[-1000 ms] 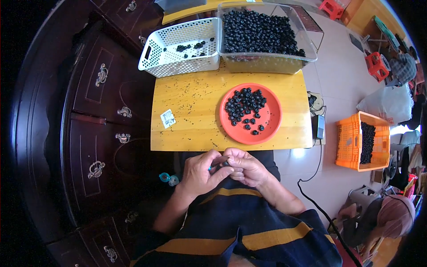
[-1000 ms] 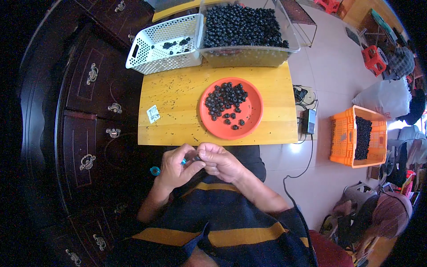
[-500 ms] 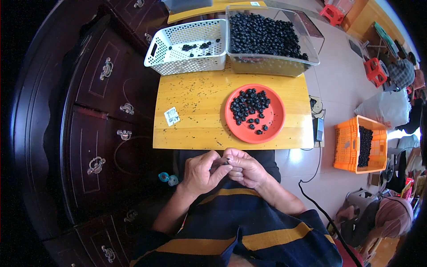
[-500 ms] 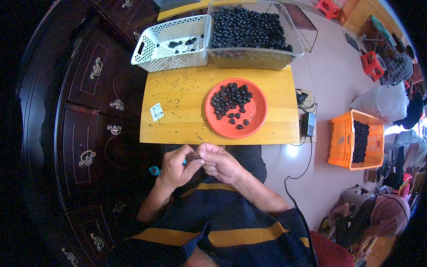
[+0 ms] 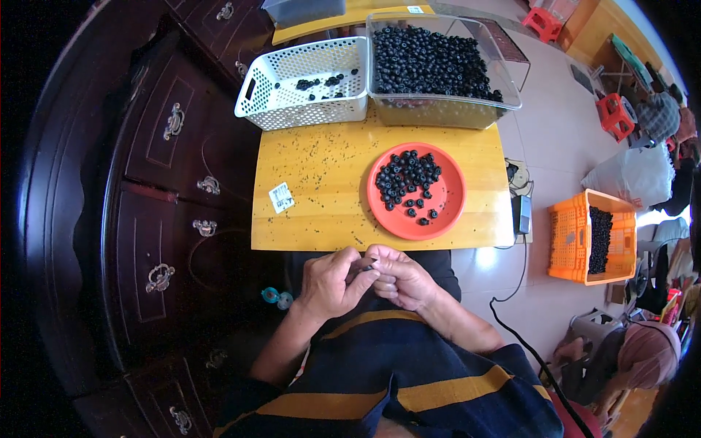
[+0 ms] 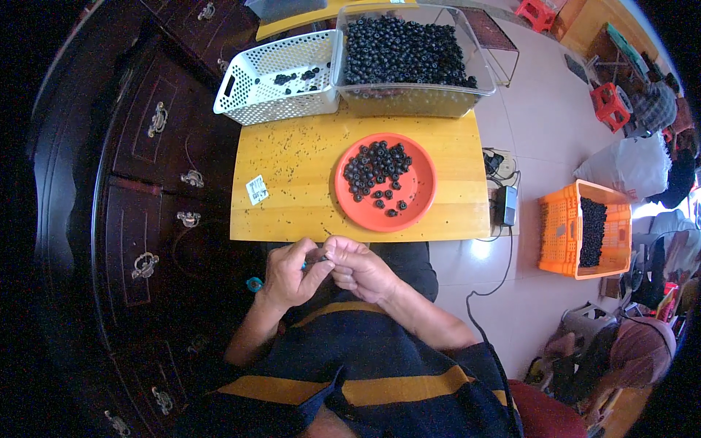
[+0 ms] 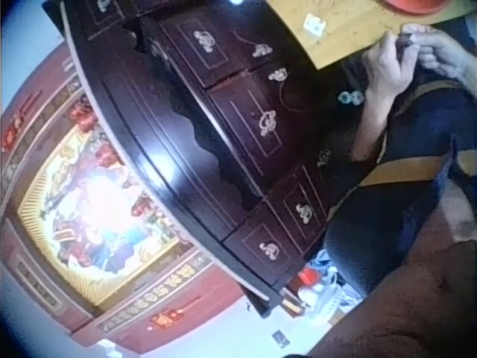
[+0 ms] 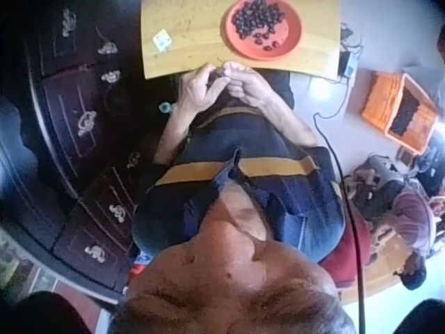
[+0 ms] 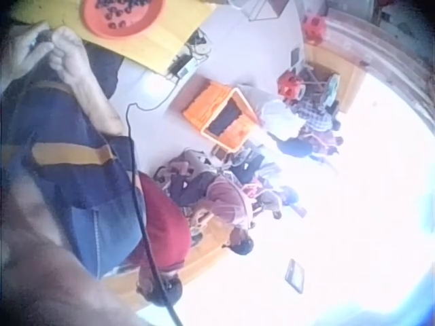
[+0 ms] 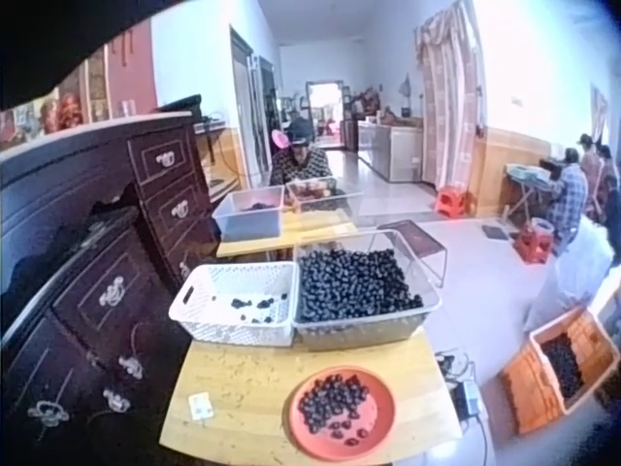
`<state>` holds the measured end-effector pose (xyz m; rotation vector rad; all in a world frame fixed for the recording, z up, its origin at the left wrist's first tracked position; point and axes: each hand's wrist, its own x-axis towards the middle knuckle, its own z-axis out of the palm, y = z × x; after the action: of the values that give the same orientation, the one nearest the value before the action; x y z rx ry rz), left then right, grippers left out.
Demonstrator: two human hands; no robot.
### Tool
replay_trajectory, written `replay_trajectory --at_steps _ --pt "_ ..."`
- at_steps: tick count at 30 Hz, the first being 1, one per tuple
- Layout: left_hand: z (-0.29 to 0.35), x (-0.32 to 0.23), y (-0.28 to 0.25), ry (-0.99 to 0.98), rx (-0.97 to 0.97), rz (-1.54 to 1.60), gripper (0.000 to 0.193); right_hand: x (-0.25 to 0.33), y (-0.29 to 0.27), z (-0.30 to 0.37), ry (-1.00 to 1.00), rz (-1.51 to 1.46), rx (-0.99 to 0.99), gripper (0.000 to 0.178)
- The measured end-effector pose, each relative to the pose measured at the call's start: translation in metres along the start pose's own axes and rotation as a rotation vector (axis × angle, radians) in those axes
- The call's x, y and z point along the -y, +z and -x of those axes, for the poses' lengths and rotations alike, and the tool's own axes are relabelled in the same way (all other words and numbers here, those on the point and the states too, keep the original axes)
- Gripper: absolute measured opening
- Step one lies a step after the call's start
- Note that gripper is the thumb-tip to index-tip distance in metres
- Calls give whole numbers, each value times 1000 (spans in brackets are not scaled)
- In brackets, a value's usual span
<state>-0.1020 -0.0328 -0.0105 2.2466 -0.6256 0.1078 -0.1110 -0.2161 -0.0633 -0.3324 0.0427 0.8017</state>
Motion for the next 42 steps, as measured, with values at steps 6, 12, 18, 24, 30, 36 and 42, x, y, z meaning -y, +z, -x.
replay_trajectory --at_steps 6,12,18,24,30,36,42 --pt "-9 -1 0 -7 81 -54 30 3 -4 0 -32 -28 -64 12" --pt "-18 -2 3 8 117 -113 30 8 -7 0 -45 -24 -83 11" --pt "-25 7 5 11 145 -141 27 8 -12 -4 -22 -76 -140 9" --pt "-36 5 6 -39 46 -54 24 11 -6 -11 2 -144 -241 14" --pt "-87 36 -21 -168 124 -148 23 11 -18 -9 -23 -194 -222 26" --pt "-199 113 -79 -247 -346 -173 31 13 -21 -1 -117 -328 -180 32" --pt "-208 97 -68 -302 -302 -96 37 26 -18 6 -202 -342 -248 43"
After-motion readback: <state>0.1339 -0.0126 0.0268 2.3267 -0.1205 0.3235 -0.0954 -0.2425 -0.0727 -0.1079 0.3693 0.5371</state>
